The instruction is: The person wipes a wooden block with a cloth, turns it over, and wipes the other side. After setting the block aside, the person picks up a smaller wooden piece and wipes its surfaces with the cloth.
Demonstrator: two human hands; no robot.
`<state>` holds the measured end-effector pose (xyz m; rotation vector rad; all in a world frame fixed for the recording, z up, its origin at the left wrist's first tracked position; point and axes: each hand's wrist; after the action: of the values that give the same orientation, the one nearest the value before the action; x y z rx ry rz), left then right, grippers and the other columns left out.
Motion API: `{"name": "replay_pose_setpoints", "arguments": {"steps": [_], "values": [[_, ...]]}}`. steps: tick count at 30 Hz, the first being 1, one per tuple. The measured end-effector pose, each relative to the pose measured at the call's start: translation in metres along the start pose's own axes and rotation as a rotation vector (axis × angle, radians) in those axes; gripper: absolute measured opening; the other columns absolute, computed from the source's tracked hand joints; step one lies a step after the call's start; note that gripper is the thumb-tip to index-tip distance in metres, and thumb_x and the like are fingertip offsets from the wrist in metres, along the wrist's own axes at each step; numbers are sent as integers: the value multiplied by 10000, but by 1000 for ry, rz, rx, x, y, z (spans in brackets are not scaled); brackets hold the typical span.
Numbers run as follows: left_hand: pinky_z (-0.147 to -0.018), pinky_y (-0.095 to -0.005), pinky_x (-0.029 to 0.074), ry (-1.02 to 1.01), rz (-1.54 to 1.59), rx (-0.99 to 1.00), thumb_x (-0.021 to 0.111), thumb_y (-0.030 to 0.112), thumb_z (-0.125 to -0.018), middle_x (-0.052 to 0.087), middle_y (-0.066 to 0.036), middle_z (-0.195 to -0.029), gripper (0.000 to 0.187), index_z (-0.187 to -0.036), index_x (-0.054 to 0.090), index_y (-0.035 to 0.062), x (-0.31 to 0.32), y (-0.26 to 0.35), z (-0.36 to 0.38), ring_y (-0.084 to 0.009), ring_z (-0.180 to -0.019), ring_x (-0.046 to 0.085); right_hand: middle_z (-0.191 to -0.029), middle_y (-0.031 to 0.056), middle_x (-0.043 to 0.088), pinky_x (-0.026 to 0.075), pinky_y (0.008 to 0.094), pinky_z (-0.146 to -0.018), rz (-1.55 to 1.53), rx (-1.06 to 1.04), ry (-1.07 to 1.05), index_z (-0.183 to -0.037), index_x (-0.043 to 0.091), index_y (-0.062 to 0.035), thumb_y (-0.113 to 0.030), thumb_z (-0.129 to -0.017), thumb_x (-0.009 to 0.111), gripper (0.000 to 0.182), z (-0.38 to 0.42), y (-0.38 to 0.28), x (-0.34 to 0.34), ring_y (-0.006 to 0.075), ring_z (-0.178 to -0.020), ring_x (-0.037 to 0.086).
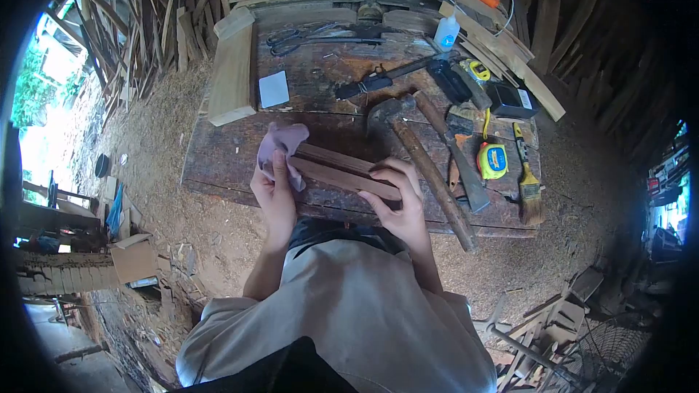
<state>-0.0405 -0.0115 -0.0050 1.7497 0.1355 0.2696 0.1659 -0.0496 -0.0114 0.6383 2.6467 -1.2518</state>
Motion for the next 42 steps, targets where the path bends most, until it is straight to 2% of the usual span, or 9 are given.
{"name": "replay_pose_setpoints", "arguments": {"steps": [6,12,15,17,24,27,29,32,42], "values": [[-523,-213,345,21,125,-113,534,230,-1052,520,55,-713,231,-993,628,28,-9,-31,5,-24,-605,419,-1126,130,610,486,377,-902,-17,22,-2,-1061,638,-35,-23,-701,859,422,1,0,0,280,-1035,625],[-554,-189,347,-4,127,-52,549,194,-1041,566,44,-743,191,-1068,642,30,3,22,1,-11,-642,443,-1130,129,609,482,375,-904,-7,30,-8,-1058,636,-36,-28,-709,856,413,1,-2,-1,281,-1038,621],[-546,-187,337,-49,-30,228,543,174,-1041,559,47,-751,193,-1118,640,26,9,22,-5,-9,-627,429,-1132,130,608,482,375,-905,-14,32,-5,-1060,634,-35,-27,-710,855,414,2,0,0,282,-1043,619],[-544,-181,325,-19,129,-36,533,154,-1043,552,56,-761,185,-1131,633,25,5,7,2,-6,-622,419,-1133,130,608,482,376,-905,-17,30,-1,-1061,634,-34,-25,-709,854,415,2,-1,0,282,-1045,619],[-705,-225,444,4,154,-142,504,143,-1054,598,20,-908,224,-1197,624,18,-7,-3,17,-49,-772,504,-1130,134,606,490,379,-903,-28,32,-22,-1076,627,-35,-15,-707,853,433,2,-1,0,285,-1043,622],[-815,-277,463,26,-13,8,530,87,-1018,654,-28,-978,223,-1214,620,31,4,31,8,-122,-857,598,-1140,142,604,492,383,-906,-7,26,-12,-1083,623,-38,-13,-711,849,436,3,0,1,292,-1038,625],[-998,-362,419,-397,-472,495,578,12,-912,672,-106,-1162,342,-1251,608,36,11,47,-3,-241,-1118,625,-1148,148,601,492,385,-926,0,11,-22,-1130,596,-29,-29,-710,861,497,4,2,0,293,-1063,621],[-1100,-426,342,-561,-547,659,540,28,-861,628,-120,-1322,415,-1271,606,46,32,34,22,-267,-1307,538,-1189,156,592,493,379,-943,-99,181,23,-1215,523,-17,-48,-714,874,612,21,16,4,274,-1099,611],[-1137,-479,326,-559,-580,597,526,-34,-799,592,-118,-1366,505,-1293,588,47,38,43,17,-287,-1339,508,-1134,135,523,505,313,-890,-325,312,42,-1236,321,-62,84,-716,795,719,20,15,7,208,-1042,599]]}}
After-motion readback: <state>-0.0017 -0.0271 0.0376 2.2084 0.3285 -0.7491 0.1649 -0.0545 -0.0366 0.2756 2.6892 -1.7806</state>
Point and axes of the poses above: each hand's wrist, its own z-axis away from the middle knuckle, its own x-axis out of the palm, y = z × x
